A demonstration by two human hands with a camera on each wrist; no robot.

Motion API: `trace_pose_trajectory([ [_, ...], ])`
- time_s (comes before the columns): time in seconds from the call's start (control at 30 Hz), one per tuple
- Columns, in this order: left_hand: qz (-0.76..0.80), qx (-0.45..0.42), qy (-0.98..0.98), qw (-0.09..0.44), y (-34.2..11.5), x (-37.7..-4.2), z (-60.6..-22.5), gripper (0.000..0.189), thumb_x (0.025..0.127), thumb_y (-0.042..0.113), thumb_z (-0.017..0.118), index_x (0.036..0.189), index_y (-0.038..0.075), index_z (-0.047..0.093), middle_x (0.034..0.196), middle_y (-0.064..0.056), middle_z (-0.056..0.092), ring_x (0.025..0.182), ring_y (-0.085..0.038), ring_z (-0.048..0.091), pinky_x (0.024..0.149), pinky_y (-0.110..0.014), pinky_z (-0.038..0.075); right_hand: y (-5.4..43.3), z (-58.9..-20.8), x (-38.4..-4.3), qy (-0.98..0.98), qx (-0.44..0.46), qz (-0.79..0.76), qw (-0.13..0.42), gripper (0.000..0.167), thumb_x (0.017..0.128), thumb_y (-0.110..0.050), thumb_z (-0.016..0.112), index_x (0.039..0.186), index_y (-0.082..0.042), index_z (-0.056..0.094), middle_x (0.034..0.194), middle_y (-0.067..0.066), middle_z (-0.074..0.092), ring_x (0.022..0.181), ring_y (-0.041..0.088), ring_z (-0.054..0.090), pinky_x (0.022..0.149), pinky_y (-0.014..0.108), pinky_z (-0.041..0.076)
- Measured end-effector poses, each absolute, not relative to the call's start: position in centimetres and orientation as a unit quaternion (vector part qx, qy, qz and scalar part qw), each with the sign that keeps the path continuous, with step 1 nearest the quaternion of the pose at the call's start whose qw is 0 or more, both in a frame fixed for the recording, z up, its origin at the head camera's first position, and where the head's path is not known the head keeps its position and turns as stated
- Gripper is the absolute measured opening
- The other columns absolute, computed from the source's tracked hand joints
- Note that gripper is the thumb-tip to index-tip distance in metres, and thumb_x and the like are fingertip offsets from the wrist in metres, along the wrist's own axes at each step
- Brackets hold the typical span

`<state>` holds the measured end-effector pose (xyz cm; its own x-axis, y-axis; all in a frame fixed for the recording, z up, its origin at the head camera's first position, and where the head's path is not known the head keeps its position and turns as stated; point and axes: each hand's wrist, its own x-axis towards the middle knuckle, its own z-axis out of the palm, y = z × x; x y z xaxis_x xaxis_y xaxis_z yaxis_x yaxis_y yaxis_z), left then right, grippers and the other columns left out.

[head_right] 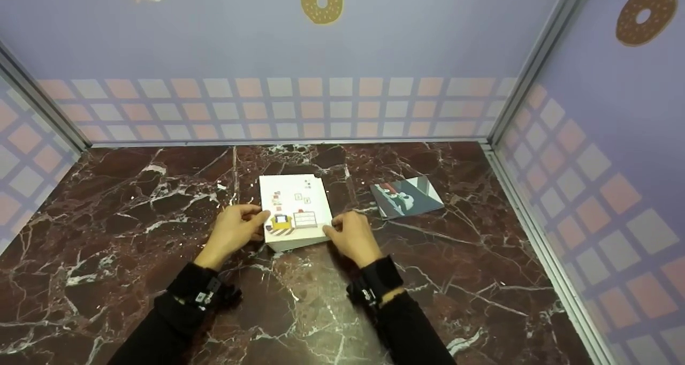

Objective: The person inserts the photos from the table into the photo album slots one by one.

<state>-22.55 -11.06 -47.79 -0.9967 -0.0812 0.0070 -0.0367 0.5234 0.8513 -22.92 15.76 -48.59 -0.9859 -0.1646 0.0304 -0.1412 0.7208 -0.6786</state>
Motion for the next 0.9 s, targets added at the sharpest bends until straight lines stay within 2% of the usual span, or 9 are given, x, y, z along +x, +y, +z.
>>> trace_pose_trajectory([
  [0.17,-0.438,0.014,-0.898,0.051,-11.4,-22.2,-47.8,0.031,0.1,0.022,0.074,0.119,-0.001,0.079,0.09,-0.012,0.082,0.075,-0.022,0.076,0.085,-0.041,0.065,15.8,-48.4,-22.6,0.928,-0.097,-0.36,0.022,0.022,0.096,-0.024,0.08,0.103,-0.004,0.085,0.095,0.008,0.083,0.077,0.013,0.067,0.081,0.035,0.059],
  [0.23,-0.433,0.013,-0.9,0.051,-11.5,-22.1,-47.8,0.029,0.099,0.023,0.074,0.118,0.001,0.081,0.091,-0.01,0.082,0.076,-0.022,0.075,0.089,-0.043,0.063,15.8,-48.3,-22.5,0.927,-0.104,-0.358,0.028,0.02,0.096,-0.025,0.08,0.099,-0.007,0.086,0.089,0.004,0.082,0.072,0.01,0.064,0.077,0.031,0.057],
  [0.43,-0.438,0.008,-0.898,0.032,-11.9,-21.4,-47.8,0.028,0.099,0.023,0.074,0.117,0.002,0.081,0.091,-0.009,0.081,0.068,-0.014,0.066,0.07,-0.031,0.057,15.7,-48.0,-21.6,0.924,-0.121,-0.357,0.06,0.018,0.096,-0.028,0.081,0.094,-0.011,0.087,0.076,-0.001,0.079,0.061,0.005,0.061,0.065,0.025,0.055],
  [0.67,-0.429,-0.004,-0.903,0.025,-12.5,-20.0,-47.7,0.021,0.1,0.021,0.074,0.112,0.006,0.083,0.092,-0.01,0.083,0.063,-0.01,0.063,0.069,-0.028,0.055,15.6,-47.8,-20.1,0.914,-0.143,-0.369,0.092,0.019,0.097,-0.027,0.08,0.088,-0.011,0.087,0.067,-0.001,0.075,0.053,0.004,0.057,0.052,0.021,0.049],
  [0.9,-0.427,-0.021,-0.904,0.016,-12.7,-18.1,-47.6,0.018,0.1,0.018,0.074,0.108,0.006,0.084,0.089,-0.009,0.078,0.061,-0.01,0.058,0.053,-0.021,0.048,15.9,-47.8,-18.7,0.915,-0.16,-0.353,0.109,0.025,0.095,-0.032,0.082,0.075,-0.017,0.084,0.063,-0.004,0.073,0.05,0.003,0.052,0.049,0.019,0.043],
])
